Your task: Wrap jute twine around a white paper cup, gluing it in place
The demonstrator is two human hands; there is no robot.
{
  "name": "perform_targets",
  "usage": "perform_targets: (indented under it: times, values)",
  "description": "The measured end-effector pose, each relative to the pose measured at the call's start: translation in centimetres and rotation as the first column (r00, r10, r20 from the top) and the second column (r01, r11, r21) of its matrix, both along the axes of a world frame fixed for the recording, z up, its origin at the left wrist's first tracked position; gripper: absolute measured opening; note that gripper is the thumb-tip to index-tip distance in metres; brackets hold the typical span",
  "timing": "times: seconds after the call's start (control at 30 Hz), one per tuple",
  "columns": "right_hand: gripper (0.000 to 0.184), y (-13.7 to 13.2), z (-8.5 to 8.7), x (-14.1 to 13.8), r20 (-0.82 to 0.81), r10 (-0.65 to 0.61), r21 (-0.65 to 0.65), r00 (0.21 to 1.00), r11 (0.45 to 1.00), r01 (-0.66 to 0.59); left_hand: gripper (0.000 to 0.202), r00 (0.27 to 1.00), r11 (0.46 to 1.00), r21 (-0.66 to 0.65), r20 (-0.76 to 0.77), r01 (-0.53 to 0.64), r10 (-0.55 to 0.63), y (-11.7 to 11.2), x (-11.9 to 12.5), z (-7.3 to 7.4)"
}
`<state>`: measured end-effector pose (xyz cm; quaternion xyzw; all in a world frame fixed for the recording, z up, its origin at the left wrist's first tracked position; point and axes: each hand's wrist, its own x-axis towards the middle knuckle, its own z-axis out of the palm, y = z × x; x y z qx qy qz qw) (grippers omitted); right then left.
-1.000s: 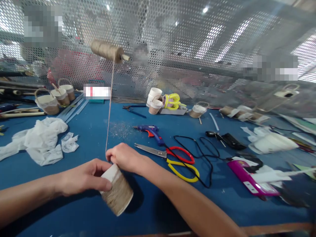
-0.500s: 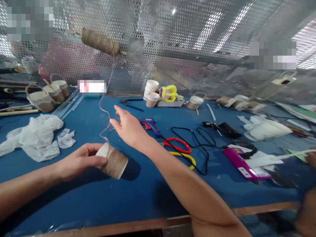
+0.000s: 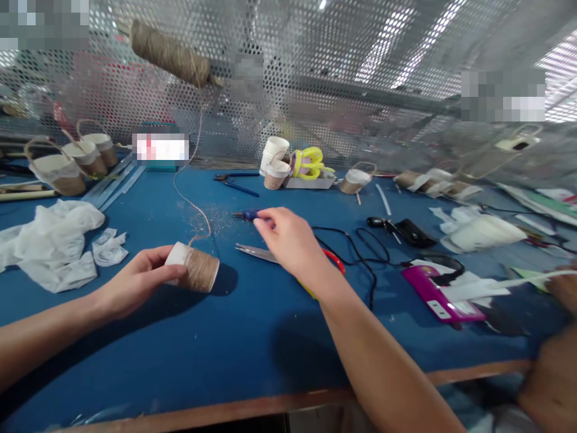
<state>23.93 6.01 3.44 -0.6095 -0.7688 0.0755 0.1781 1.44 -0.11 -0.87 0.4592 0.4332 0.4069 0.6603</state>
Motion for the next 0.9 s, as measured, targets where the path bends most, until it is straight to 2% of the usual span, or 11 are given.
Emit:
perform_targets:
  times: [0.07, 0.17, 0.23, 0.33, 0.43, 0.53, 0.63, 0.73, 0.9]
  values:
    - [0.027, 1.9, -0.6, 1.2, 0.070, -0.072, -0.039, 0.995, 0.996, 0.075, 0.022, 1.000, 1.000, 0.010, -0.021, 0.009, -0.009, 0.0, 0.0, 0.0]
    - [0.022, 4.0, -2.2, 2.2, 0.137, -0.099, -0.119, 0.986, 0.986, 0.116, 0.024, 0.998, 1.000, 0.015, -0.053, 0.017, -0.016, 0.1, 0.1, -0.1]
    - [0.018, 4.9, -3.3, 2.2, 0.155, -0.122, -0.156, 0.980, 0.977, 0.146, 0.026, 0.997, 1.000, 0.020, -0.070, 0.023, -0.022, 0.2, 0.1, -0.3]
    - [0.024, 5.7, -4.2, 2.1, 0.136, -0.180, -0.203, 0.974, 0.958, 0.205, 0.028, 0.993, 0.999, 0.025, -0.118, 0.019, -0.016, 0.4, 0.2, -0.6]
    - [0.024, 5.8, -4.1, 2.2, 0.048, -0.251, -0.233, 0.967, 0.938, 0.255, 0.028, 0.987, 1.000, 0.027, -0.159, -0.005, 0.010, 0.5, 0.3, -0.6]
    - [0.027, 5.0, -3.1, 2.2, -0.117, -0.302, -0.241, 0.946, 0.933, 0.268, 0.027, 0.984, 1.000, 0.022, -0.179, -0.015, 0.018, 0.6, 0.3, -0.4]
    - [0.027, 3.5, -1.6, 2.0, -0.345, -0.284, -0.277, 0.895, 0.942, 0.192, 0.026, 0.977, 1.000, 0.029, -0.212, -0.011, 0.017, 0.6, 0.2, -0.2]
    - [0.010, 1.8, -0.1, 1.5, -0.548, -0.232, -0.353, 0.803, 0.935, 0.029, 0.027, 0.967, 0.998, 0.054, -0.253, 0.008, 0.007, 0.6, 0.1, -0.2]
    - [0.013, -0.2, 0.4, 0.0, -0.703, -0.186, -0.414, 0.687, 0.892, -0.182, 0.032, 0.954, 0.995, 0.086, -0.301, 0.046, -0.018, 0.7, 0.3, -0.5]
